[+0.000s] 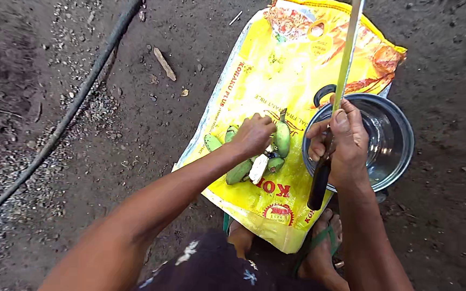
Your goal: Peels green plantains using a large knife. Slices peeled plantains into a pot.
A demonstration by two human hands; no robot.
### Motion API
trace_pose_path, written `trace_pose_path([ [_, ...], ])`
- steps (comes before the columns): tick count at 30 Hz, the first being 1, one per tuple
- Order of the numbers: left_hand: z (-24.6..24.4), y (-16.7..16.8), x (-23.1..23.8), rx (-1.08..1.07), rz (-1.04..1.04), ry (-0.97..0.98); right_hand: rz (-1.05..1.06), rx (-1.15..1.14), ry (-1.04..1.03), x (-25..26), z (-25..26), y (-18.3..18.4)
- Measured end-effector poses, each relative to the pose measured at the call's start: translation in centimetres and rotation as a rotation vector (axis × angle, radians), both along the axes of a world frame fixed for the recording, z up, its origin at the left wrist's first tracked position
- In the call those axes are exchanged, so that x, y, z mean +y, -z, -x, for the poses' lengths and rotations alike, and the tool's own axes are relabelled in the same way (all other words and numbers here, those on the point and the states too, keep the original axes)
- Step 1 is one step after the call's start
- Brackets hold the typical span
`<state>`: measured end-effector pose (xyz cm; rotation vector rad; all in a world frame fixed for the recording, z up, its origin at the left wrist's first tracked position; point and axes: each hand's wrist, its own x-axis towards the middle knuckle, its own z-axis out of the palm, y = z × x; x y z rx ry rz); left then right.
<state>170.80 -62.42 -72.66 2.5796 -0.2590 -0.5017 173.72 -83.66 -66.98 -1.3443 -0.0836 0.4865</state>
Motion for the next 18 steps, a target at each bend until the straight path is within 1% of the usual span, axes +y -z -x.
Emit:
trace_pose_path([
  [2, -1.8, 1.7, -1.7, 0.005, -0.039, 0.121, -0.021, -0.015, 0.013, 0.5, -0.3, -0.8],
  [4, -3.0, 2.9, -3.2, 0.109, -0.146, 0.230, -0.019, -0.033, 0.007, 1.0, -0.1, -1.3],
  [5, -3.3, 3.4, -3.8, 0.127, -0.187, 0.259, -0.011, -0.038, 0.002, 1.2, 0.1, -1.5],
  [7, -3.5, 4.9, -4.6, 0.092, -0.231, 0.311, 0.004, -0.041, -0.005, 1.6, 0.6, -1.6],
  [9, -3.2, 6.0, -4.9, 0.051, -0.176, 0.274, 0.002, -0.023, -0.010, 2.1, 1.3, -1.4],
  [11, -3.1, 6.1, -5.0, 0.088, -0.116, 0.223, -0.021, -0.009, -0.021, 2.6, 1.9, -1.2],
  [13, -2.9, 5.7, -4.8, 0.086, -0.162, 0.215, -0.031, -0.014, -0.037, 2.8, 2.3, -1.2],
  [15, -3.0, 5.4, -4.0, 0.011, -0.183, 0.195, -0.032, -0.040, -0.045, 2.6, 2.4, -1.5],
  [17, -3.4, 4.5, -2.2, -0.072, -0.126, 0.152, -0.052, -0.085, -0.046, 1.9, 2.3, -1.9],
  [18, -3.8, 3.6, -0.9, -0.118, -0.054, 0.127, -0.070, -0.113, -0.041, 1.6, 2.3, -2.1],
])
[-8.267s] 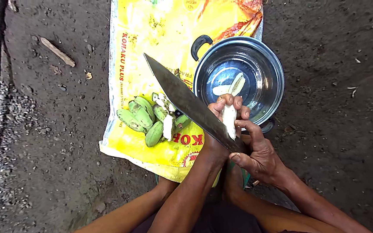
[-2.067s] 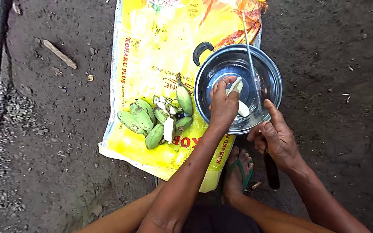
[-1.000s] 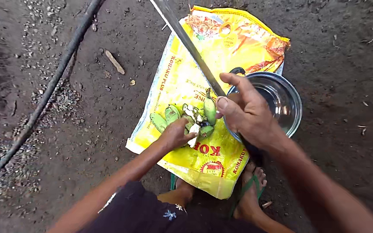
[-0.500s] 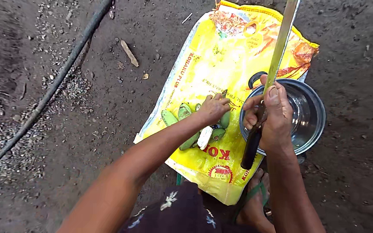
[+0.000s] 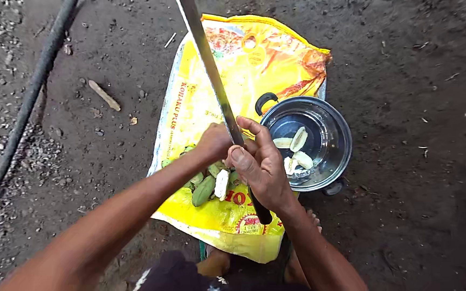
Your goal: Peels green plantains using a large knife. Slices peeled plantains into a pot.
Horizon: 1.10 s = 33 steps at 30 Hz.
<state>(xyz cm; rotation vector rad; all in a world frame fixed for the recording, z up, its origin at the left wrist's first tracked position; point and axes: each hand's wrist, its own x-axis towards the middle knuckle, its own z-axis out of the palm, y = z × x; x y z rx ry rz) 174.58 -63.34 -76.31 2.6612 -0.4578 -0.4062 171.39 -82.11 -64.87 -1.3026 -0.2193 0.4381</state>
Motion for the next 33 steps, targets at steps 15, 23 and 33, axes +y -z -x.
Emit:
trace_pose_path([
  [15, 3.0, -13.7, 0.8, 0.230, 1.203, -1.114, -0.114, 0.147, -0.042, 4.2, 4.0, 0.9],
  [23, 7.9, -11.2, -0.9, 0.193, 1.916, -1.412, 0.008, 0.345, 0.100, 7.2, 5.8, 3.0],
  [33, 8.1, -11.9, -0.2, 0.189, 1.752, -1.646, -0.053, 0.203, 0.021, 7.7, 5.9, 4.9],
])
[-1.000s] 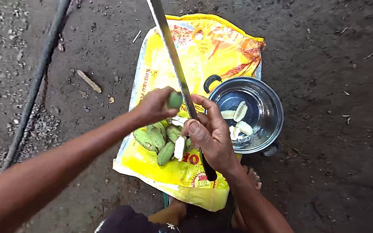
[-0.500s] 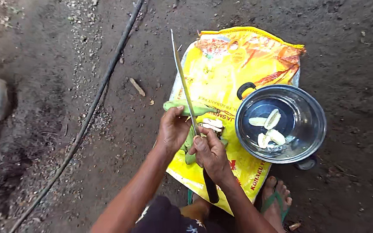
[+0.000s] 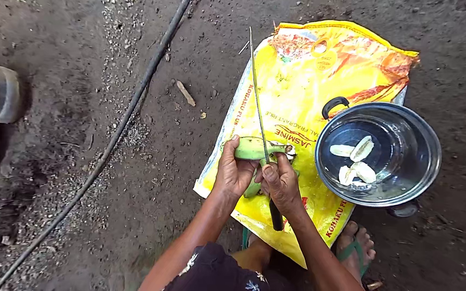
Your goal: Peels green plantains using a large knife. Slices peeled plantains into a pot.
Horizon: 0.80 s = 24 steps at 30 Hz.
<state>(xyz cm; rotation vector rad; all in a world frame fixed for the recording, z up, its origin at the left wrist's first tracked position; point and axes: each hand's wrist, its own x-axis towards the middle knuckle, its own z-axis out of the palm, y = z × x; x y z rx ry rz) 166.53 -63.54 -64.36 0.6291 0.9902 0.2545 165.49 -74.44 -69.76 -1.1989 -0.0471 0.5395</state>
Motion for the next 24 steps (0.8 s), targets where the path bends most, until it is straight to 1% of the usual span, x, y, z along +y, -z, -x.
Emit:
trace_pose_path([
  [9, 0.6, -0.2, 0.6, 0.034, 0.058, 0.019, -0.076, -0.033, -0.099, -0.2, -0.2, -0.1],
  [16, 0.8, 0.1, 0.1, -0.035, -0.027, -0.015, -0.158, 0.052, 0.029, 0.9, 0.5, -0.7],
  [21, 1.2, 0.4, 0.4, -0.128, -0.101, 0.022, -0.302, 0.139, 0.020, 1.1, 0.6, -1.3],
  [24, 1.6, 1.0, 0.6, -0.182, -0.138, 0.051, -0.334, 0.162, 0.020, 1.2, 0.7, -1.3],
])
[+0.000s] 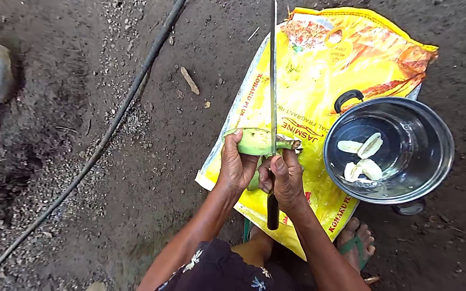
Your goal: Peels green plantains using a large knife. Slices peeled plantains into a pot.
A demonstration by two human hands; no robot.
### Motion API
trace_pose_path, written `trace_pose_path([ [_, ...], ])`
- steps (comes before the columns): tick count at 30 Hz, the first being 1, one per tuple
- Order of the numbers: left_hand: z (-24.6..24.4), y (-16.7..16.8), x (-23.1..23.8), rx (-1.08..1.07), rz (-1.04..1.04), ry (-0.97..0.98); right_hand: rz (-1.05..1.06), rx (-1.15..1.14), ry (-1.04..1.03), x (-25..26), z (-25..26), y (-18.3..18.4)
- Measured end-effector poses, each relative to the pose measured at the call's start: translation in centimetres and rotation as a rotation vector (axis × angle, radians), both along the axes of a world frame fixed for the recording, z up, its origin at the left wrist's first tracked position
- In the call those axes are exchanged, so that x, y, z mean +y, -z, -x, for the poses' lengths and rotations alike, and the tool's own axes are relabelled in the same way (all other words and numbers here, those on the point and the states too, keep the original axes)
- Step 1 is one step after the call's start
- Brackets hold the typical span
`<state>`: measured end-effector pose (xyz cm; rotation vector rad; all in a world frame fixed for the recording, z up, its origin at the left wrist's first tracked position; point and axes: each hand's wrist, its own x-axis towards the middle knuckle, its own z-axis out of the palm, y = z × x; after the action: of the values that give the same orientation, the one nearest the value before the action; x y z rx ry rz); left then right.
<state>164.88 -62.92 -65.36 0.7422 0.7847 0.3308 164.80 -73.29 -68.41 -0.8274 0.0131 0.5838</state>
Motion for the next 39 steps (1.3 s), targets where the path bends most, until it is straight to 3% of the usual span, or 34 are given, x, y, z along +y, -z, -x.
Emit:
trace_pose_path([
  [8, 0.1, 0.4, 0.1, -0.016, -0.024, -0.001, 0.007, 0.029, 0.042, 0.4, 0.2, 0.0],
  [12, 0.4, 0.3, 0.5, -0.026, 0.169, 0.033, 0.244, -0.287, 0.029, 0.1, -0.1, 0.9],
  [15, 0.7, 0.4, 1.3, -0.004, 0.256, 0.106, 0.284, -0.397, 0.000, -0.4, -0.6, 1.4],
  [23, 0.9, 1.1, 0.1, -0.078, 0.052, 0.058, 0.105, -0.056, 0.034, 0.2, -0.1, 0.9],
  [34, 1.1, 1.6, 0.0, -0.098, -0.070, 0.067, 0.031, 0.142, 0.022, 0.4, -0.1, -0.3],
  [39, 0.9, 1.2, 0.7, -0.065, 0.015, 0.147, 0.138, 0.012, 0.004, -0.1, -0.4, 0.6],
])
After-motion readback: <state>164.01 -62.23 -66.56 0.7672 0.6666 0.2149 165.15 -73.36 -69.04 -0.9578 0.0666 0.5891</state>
